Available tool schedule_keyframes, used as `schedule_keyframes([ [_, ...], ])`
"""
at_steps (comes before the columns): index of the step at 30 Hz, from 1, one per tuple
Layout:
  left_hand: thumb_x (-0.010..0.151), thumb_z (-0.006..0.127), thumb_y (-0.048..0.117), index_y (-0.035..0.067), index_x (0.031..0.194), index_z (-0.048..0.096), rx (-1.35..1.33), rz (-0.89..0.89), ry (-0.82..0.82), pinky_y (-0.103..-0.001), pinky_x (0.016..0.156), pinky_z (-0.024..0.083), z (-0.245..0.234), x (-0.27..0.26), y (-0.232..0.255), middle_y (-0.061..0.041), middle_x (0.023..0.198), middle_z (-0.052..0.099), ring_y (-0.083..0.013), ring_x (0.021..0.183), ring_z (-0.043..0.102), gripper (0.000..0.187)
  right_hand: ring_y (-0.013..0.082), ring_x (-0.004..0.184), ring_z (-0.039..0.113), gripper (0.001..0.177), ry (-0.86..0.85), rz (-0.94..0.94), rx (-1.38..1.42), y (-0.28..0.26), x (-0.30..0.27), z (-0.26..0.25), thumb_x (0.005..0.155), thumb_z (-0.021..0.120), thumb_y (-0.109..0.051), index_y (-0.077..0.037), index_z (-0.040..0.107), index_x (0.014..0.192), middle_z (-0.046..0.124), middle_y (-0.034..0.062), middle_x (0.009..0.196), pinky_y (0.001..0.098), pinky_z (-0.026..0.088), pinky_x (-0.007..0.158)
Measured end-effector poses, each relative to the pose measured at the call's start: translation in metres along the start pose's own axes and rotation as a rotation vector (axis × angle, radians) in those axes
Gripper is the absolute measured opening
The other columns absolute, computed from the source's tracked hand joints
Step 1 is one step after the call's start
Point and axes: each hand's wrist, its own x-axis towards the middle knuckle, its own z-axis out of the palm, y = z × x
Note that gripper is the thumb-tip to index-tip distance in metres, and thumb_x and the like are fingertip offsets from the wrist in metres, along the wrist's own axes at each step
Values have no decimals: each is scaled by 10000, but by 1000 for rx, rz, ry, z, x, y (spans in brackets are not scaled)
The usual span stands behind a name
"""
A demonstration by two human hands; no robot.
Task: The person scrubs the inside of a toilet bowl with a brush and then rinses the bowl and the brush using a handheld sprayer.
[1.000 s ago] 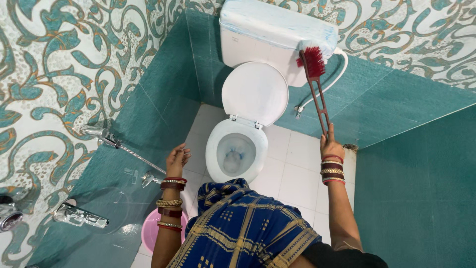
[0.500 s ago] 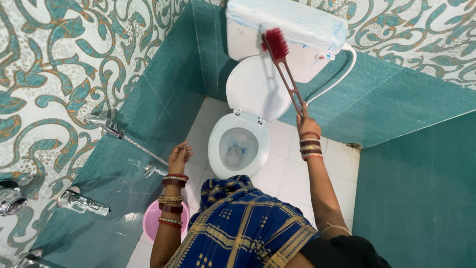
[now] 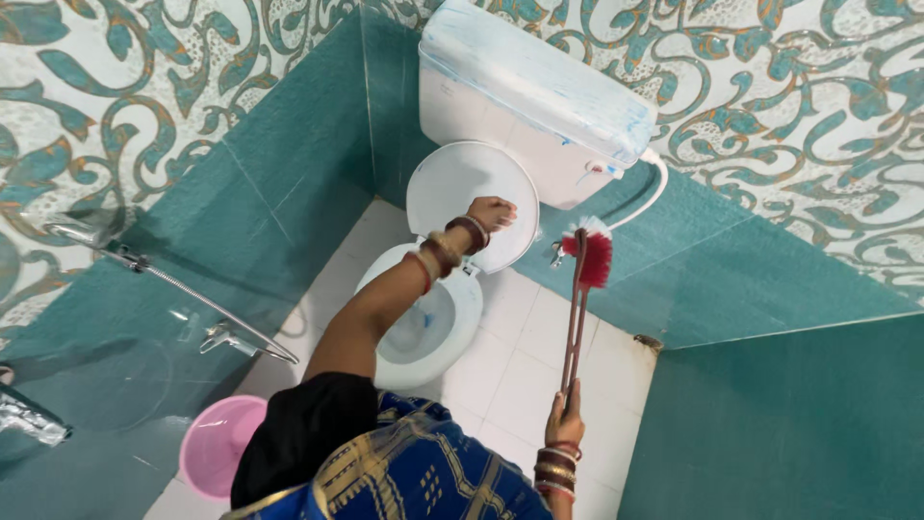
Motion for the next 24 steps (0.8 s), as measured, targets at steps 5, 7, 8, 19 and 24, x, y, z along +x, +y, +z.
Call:
schedule_keyframes([
  [5, 887, 726, 223, -17, 896, 737, 257, -138, 412, -424, 806, 591, 26, 104, -28, -186, 894, 741, -324, 869, 732, 240, 298, 878, 758, 551, 24, -19, 225, 32, 11, 29, 1005, 565, -287, -233, 459, 1544, 765, 193, 1147, 428, 600, 750],
  [7, 870, 746, 259, -14, 861, 738, 345, -212, 613, -442, 801, 584, 33, 138, -35, -206, 866, 739, -360, 859, 735, 273, 284, 866, 762, 564, 14, 7, 183, 43, 19, 32, 993, 561, -287, -230, 449, 1542, 751, 185, 1168, 421, 607, 724],
  [8, 861, 755, 278, -12, 844, 739, 363, -240, 696, -452, 799, 581, 35, 154, -36, -217, 852, 738, -378, 855, 737, 290, 270, 854, 766, 576, 7, 31, 146, 45, 25, 33, 981, 557, -288, -227, 438, 1541, 737, 177, 1189, 414, 614, 698],
  [19, 798, 741, 243, -9, 882, 740, 313, -360, 830, -472, 789, 597, 19, 166, -52, -239, 942, 773, -411, 876, 758, 265, 264, 800, 754, 576, -10, 12, 110, 34, 29, 13, 999, 535, -274, -216, 421, 1560, 746, 214, 1126, 416, 601, 641],
  [24, 847, 746, 252, -37, 942, 736, 321, -509, 726, -487, 798, 600, 9, 154, -42, -279, 983, 745, -460, 942, 728, 305, 284, 795, 752, 585, -35, 67, 113, 29, 15, 0, 1021, 539, -254, -226, 428, 1595, 775, 238, 1027, 397, 588, 685],
])
